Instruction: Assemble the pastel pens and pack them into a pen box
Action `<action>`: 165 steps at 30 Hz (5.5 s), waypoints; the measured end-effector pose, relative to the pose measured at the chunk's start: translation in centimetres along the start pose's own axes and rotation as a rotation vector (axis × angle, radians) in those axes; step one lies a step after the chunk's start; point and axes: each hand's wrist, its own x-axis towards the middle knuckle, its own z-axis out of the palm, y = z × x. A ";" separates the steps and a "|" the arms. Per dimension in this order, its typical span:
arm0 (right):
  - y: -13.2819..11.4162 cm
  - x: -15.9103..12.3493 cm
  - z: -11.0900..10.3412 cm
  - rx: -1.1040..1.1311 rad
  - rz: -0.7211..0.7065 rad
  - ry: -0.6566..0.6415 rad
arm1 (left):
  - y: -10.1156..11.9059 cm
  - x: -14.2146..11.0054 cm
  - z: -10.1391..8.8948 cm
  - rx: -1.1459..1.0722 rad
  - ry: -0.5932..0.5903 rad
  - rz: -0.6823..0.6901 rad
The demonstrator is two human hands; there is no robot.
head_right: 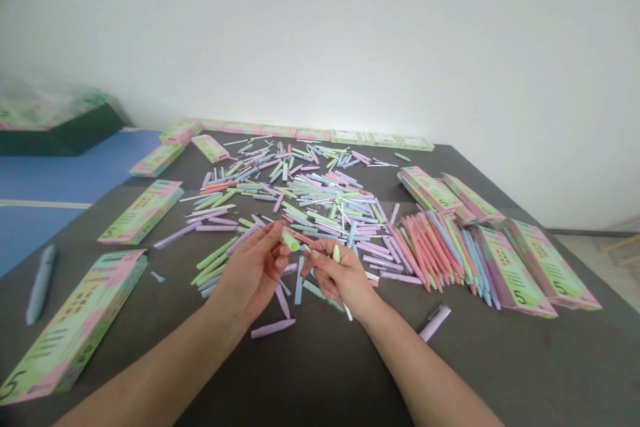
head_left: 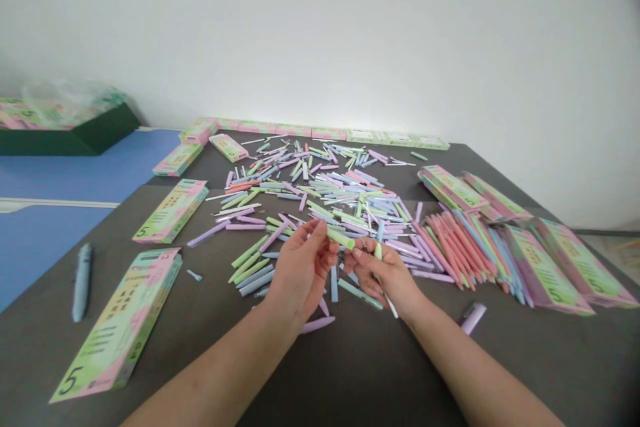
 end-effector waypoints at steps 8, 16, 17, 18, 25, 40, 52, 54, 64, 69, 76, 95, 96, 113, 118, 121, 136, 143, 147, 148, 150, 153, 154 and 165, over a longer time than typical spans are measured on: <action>-0.4 -0.4 0.2 -0.066 -0.053 -0.009 | -0.2 1.9 -3.2 0.221 0.057 0.230; 0.2 -0.2 0.1 -0.140 -0.017 -0.010 | -0.8 1.8 -4.1 0.324 0.023 0.293; 0.3 -0.2 0.1 -0.147 -0.015 -0.013 | -0.8 1.8 -4.3 0.342 0.018 0.302; 0.4 -0.2 0.1 -0.154 -0.014 -0.017 | -0.8 1.8 -4.4 0.359 0.011 0.313; 0.6 -0.2 0.3 -0.205 0.005 -0.018 | -0.6 1.2 -4.0 0.520 0.000 0.375; -0.1 -0.3 0.1 -0.019 0.133 -0.058 | -0.9 1.1 -4.4 0.601 -0.060 0.387; 0.3 0.0 0.0 0.022 0.126 -0.114 | -1.0 1.2 -4.5 0.619 -0.095 0.390; 0.3 0.0 -0.1 0.029 0.115 -0.117 | -1.1 1.4 -4.6 0.602 -0.089 0.375; 0.6 0.2 -0.3 0.022 0.096 -0.069 | -1.4 2.0 -5.2 0.526 -0.090 0.271; 0.7 0.3 -0.4 -0.008 0.090 -0.013 | -1.4 2.2 -5.3 0.444 -0.069 0.210; 0.6 0.9 -0.6 -0.021 -0.033 0.203 | -1.4 2.4 -5.3 0.376 -0.048 0.186; -1.0 1.0 -0.6 0.205 -0.303 0.458 | -1.0 2.4 -5.2 0.368 -0.012 0.203; -1.0 1.0 -0.6 0.194 -0.311 0.460 | -1.0 2.4 -5.2 0.368 -0.013 0.207; -0.1 1.0 -0.4 0.079 -0.308 0.440 | -1.0 2.3 -5.2 0.373 0.020 0.230; 0.1 1.0 -0.4 0.094 -0.287 0.412 | -0.9 2.3 -5.1 0.395 0.028 0.230; 0.2 1.0 -0.4 0.089 -0.258 0.401 | -1.0 2.4 -5.2 0.414 0.029 0.227; 0.2 1.1 -0.3 0.082 -0.251 0.406 | -1.0 2.5 -5.5 0.450 0.033 0.254; 0.3 1.0 0.0 0.105 -0.268 0.410 | -1.3 2.4 -5.5 0.428 0.006 0.263; 0.4 1.1 -0.2 0.114 -0.250 0.398 | -1.3 2.3 -5.4 0.426 0.013 0.262; 0.4 1.1 -0.3 0.114 -0.248 0.395 | -1.3 2.3 -5.4 0.437 0.012 0.258; 0.4 1.2 -0.5 0.116 -0.251 0.393 | -1.3 2.2 -5.4 0.463 0.009 0.251; 0.4 1.2 -0.8 0.117 -0.252 0.388 | -1.2 2.0 -5.3 0.494 0.008 0.253; 0.3 1.2 -0.8 0.119 -0.251 0.386 | -1.2 1.9 -5.3 0.506 0.003 0.258; -0.1 1.4 -0.9 0.189 -0.207 0.424 | -0.8 1.1 -4.6 0.657 -0.096 0.321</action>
